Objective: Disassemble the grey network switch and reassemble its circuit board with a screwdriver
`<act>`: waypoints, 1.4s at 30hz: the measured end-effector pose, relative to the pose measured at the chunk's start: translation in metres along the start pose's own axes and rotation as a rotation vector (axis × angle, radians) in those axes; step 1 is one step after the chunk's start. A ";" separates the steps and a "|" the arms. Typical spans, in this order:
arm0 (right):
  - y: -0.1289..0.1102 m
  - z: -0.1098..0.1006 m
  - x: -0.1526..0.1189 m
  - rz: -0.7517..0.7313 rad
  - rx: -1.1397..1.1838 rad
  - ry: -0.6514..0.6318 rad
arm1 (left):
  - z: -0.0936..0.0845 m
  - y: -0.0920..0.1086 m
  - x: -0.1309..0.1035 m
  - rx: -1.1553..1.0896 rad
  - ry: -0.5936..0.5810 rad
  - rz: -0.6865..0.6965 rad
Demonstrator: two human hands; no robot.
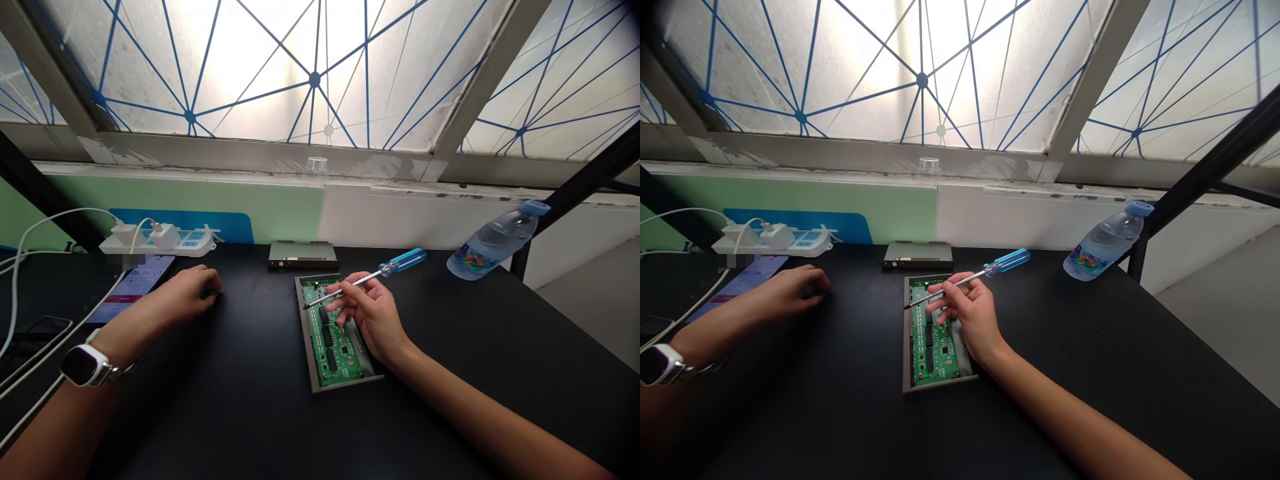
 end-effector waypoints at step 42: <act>-0.023 -0.010 0.010 -0.146 -0.108 -0.013 | 0.002 0.131 0.011 0.019 0.026 0.457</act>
Point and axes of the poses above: each hand's wrist, its own x-axis towards the middle knuckle, its own z-axis out of the palm, y = z × x, the point moved 4 cm from there along x, towards the middle knuckle, and after that the axes turned 14 degrees about z, right-handed, at the moved point
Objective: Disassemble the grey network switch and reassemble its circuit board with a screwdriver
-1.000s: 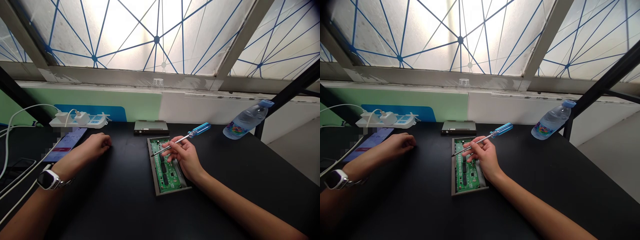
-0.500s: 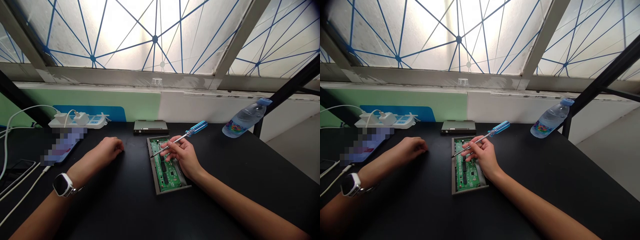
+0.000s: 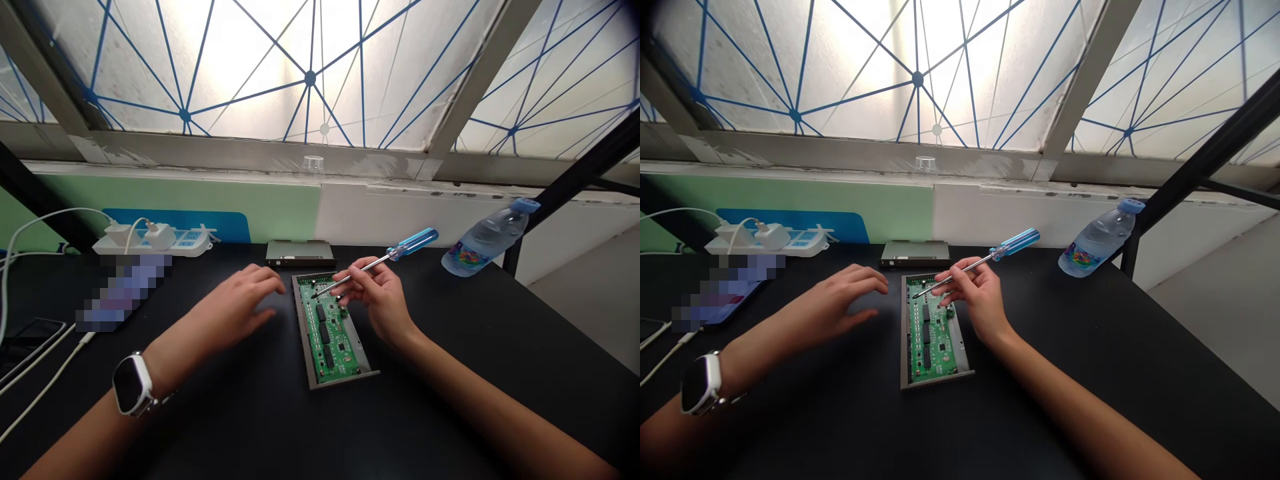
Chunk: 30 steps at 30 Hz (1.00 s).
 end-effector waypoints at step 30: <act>-0.027 -0.053 0.030 -0.218 -0.145 0.233 | 0.052 0.050 0.104 -0.162 0.204 -0.217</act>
Point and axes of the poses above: each hand's wrist, its own x-axis towards the middle knuckle, its own z-axis out of the palm, y = z × x, the point moved 4 cm from there along x, towards the middle knuckle, and after that the axes turned 14 degrees about z, right-handed, at the moved point
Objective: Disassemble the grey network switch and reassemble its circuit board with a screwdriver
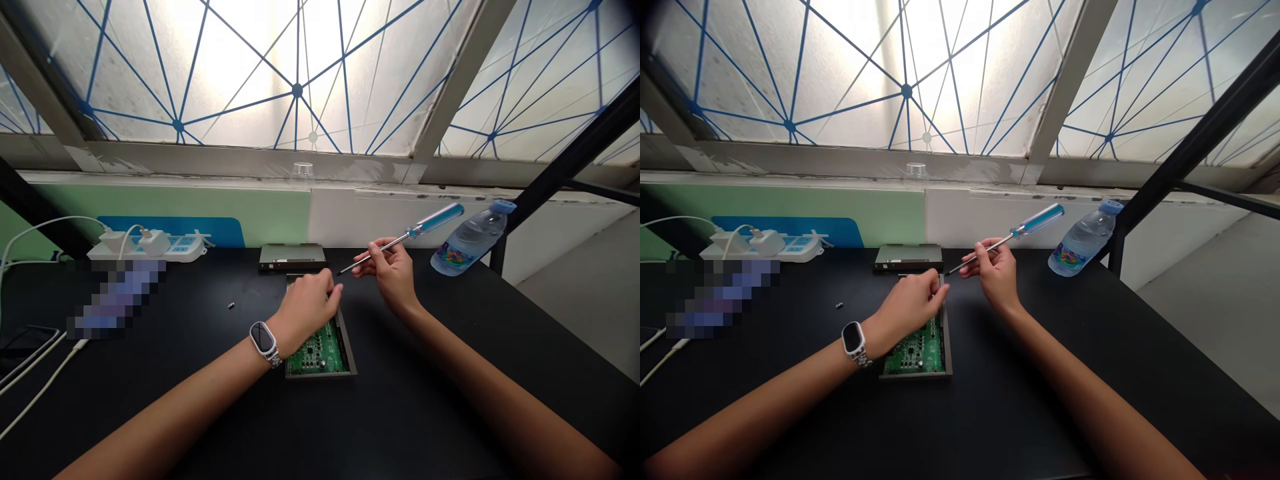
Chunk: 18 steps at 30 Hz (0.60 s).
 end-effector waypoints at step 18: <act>-0.023 0.094 0.014 -0.218 -0.545 -0.394 | -0.016 -0.060 -0.023 0.071 0.162 0.144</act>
Point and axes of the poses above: each hand's wrist, its own x-axis towards the middle knuckle, its own z-axis out of the palm, y = z × x, the point moved 4 cm from there along x, towards the middle knuckle, and after that the axes turned 14 degrees about z, right-handed, at the moved point
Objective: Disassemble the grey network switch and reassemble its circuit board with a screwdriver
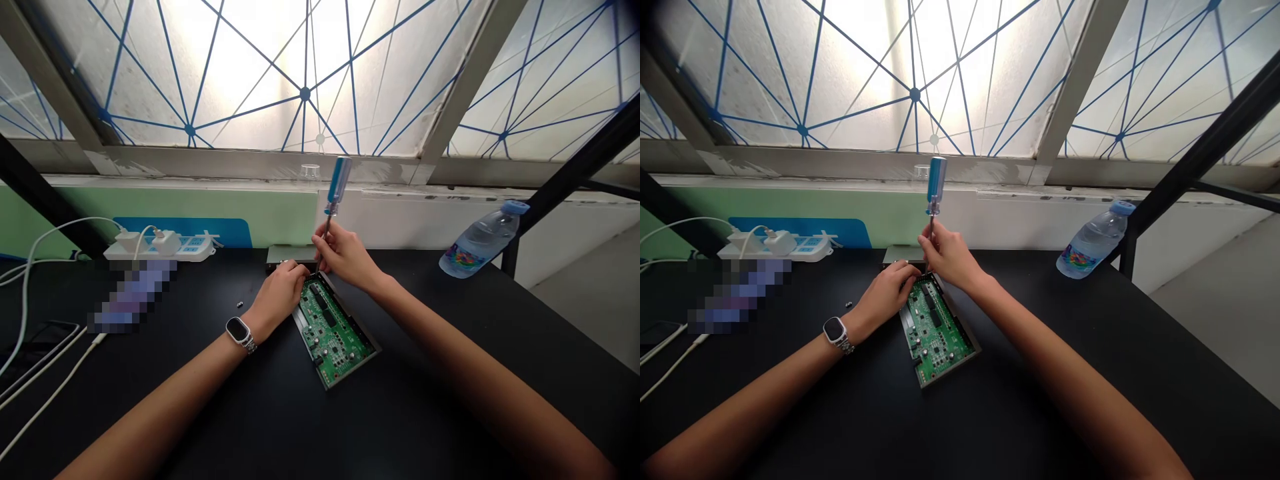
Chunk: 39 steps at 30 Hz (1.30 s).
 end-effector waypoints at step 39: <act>0.025 0.004 -0.008 -0.008 -0.067 -0.079 | 0.011 -0.002 -0.001 0.052 0.005 0.050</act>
Point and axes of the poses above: each hand's wrist, its own x-axis towards the middle knuckle, its own z-axis out of the palm, y = z × x, the point moved 4 cm from there along x, towards the middle knuckle, and after that the axes turned 14 degrees about z, right-handed, at the moved point
